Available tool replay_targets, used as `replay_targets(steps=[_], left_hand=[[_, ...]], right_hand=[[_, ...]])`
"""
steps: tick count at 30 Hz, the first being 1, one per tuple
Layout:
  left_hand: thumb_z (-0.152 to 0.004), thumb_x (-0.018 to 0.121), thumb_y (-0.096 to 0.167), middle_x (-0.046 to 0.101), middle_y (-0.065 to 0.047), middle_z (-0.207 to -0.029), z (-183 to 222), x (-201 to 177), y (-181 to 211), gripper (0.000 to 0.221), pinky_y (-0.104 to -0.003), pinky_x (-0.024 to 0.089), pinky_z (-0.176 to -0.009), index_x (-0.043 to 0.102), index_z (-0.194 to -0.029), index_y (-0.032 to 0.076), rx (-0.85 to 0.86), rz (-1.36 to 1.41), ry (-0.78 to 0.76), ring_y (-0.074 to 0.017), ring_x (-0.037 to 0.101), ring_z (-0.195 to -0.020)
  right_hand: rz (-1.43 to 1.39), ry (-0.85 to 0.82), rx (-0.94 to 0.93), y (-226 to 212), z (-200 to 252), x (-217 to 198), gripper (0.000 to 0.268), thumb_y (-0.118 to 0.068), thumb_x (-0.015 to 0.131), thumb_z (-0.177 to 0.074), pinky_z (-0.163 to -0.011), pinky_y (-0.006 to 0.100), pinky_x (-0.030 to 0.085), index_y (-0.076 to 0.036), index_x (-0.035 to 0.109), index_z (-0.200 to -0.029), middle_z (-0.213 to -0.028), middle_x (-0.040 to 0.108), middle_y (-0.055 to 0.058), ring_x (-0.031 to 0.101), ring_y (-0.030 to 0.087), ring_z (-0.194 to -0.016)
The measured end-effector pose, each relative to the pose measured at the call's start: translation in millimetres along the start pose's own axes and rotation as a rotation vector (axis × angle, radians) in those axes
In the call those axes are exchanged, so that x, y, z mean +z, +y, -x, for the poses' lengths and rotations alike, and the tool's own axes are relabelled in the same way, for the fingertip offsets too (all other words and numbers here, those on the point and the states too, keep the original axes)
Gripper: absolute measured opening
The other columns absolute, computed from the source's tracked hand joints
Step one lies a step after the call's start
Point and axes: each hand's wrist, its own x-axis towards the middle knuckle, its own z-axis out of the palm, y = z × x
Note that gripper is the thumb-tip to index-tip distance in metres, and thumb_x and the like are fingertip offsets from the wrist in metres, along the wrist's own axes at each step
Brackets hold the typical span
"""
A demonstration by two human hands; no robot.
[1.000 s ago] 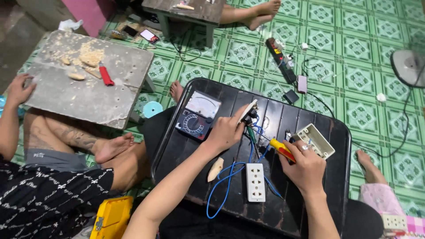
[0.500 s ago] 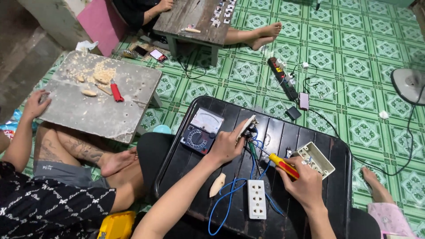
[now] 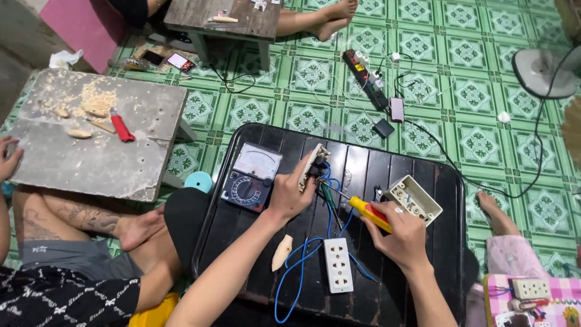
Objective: Assembling and wiring a power outlet and switch into a plastic housing using a screwdriver and pliers.
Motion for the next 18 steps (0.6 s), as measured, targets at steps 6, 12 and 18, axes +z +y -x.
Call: replay_targets(steps=[6,12,18], left_hand=[[-0.078,0.064,-0.003,0.07,-0.01,-0.06,-1,3,-4,0.067,-0.029,0.039,-0.036,0.052,-0.143,-0.008,0.055,-0.041,-0.026,-0.0139,0.049,-0.032],[-0.077,0.066,-0.002,0.069,-0.011,-0.059,-6,-2,8,0.064,-0.03,0.038,-0.037,0.055,-0.139,-0.008,0.015,-0.032,-0.01,-0.016,0.05,-0.035],[-0.078,0.066,-0.002,0.078,-0.014,-0.084,-8,-4,9,0.063,-0.036,0.045,-0.043,0.056,-0.14,0.001,-0.097,0.008,0.007,-0.0209,0.055,-0.04]], right_hand=[[-0.369,-0.142,0.498,1,1,8,0.018,-0.009,0.08,-0.077,-0.045,0.024,0.045,0.001,0.078,-0.092,-0.071,0.078,0.007,0.059,0.013,-0.045],[-0.518,-0.281,0.671,18,12,18,0.045,-0.001,0.09,-0.062,-0.061,0.026,0.063,-0.002,0.069,-0.102,-0.091,0.077,0.009,0.076,0.018,-0.067],[0.075,0.043,0.052,3,-3,4,0.036,-0.016,0.088,-0.074,-0.064,0.031,0.052,-0.007,0.078,-0.107,-0.094,0.074,0.003,0.064,0.02,-0.073]])
